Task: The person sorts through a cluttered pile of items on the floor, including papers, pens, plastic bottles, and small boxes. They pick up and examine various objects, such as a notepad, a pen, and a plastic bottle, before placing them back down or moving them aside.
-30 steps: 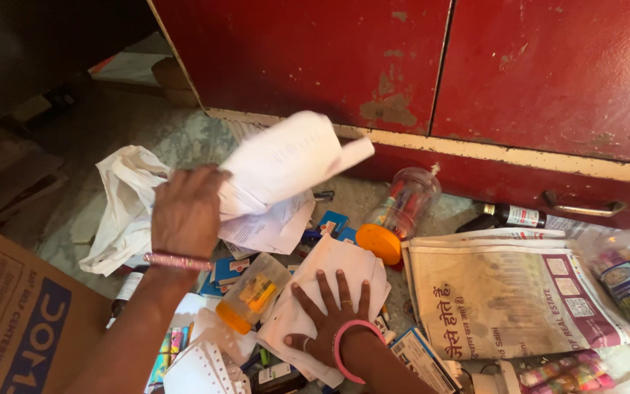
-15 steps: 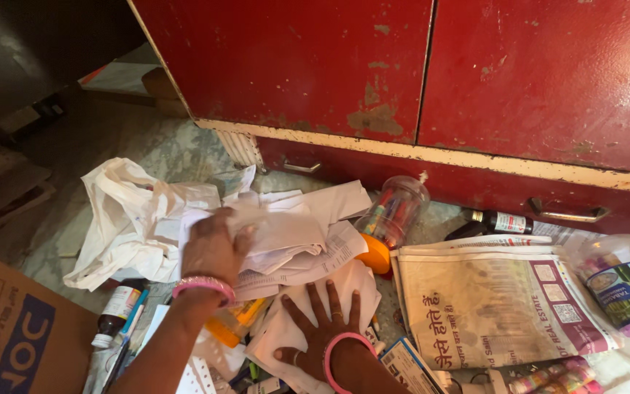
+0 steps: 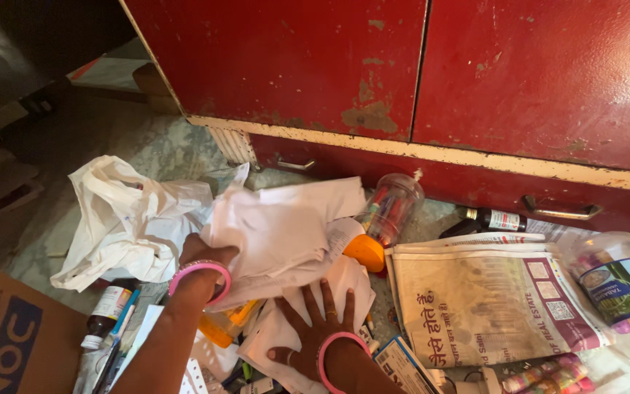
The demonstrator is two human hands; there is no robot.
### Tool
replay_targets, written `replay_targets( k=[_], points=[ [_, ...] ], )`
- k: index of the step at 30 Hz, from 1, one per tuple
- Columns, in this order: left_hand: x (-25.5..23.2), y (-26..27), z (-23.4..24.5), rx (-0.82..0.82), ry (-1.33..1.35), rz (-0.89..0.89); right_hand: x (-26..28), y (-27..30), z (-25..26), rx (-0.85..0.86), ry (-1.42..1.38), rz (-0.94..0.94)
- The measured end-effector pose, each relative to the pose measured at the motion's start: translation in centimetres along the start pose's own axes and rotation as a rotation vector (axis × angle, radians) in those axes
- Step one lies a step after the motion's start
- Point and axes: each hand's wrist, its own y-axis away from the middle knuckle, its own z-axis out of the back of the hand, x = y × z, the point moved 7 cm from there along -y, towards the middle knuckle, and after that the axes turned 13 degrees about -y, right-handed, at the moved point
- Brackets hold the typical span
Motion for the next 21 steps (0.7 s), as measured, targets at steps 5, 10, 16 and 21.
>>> replay_targets(
  k=[5,10,16,21],
  points=[
    [-1.6,2.7,1.1,0.107,0.546,0.147,-1.0,0.1,-2.0,0.279,-0.081,-0.145],
    [-1.8,0.7,5.1,-0.054,0.537,0.077,-0.6,-1.3,-0.2,0.302,-0.083,-0.142],
    [0.7,1.8,6.2,0.058,0.778,0.348,-0.5,-0.8,0.3,0.966,-0.354,-0.514],
    [0.0,2.4,5.7,-0.213,0.064,0.006,-1.8,-2.9,3.1,0.320,-0.474,-0.365]
  ],
)
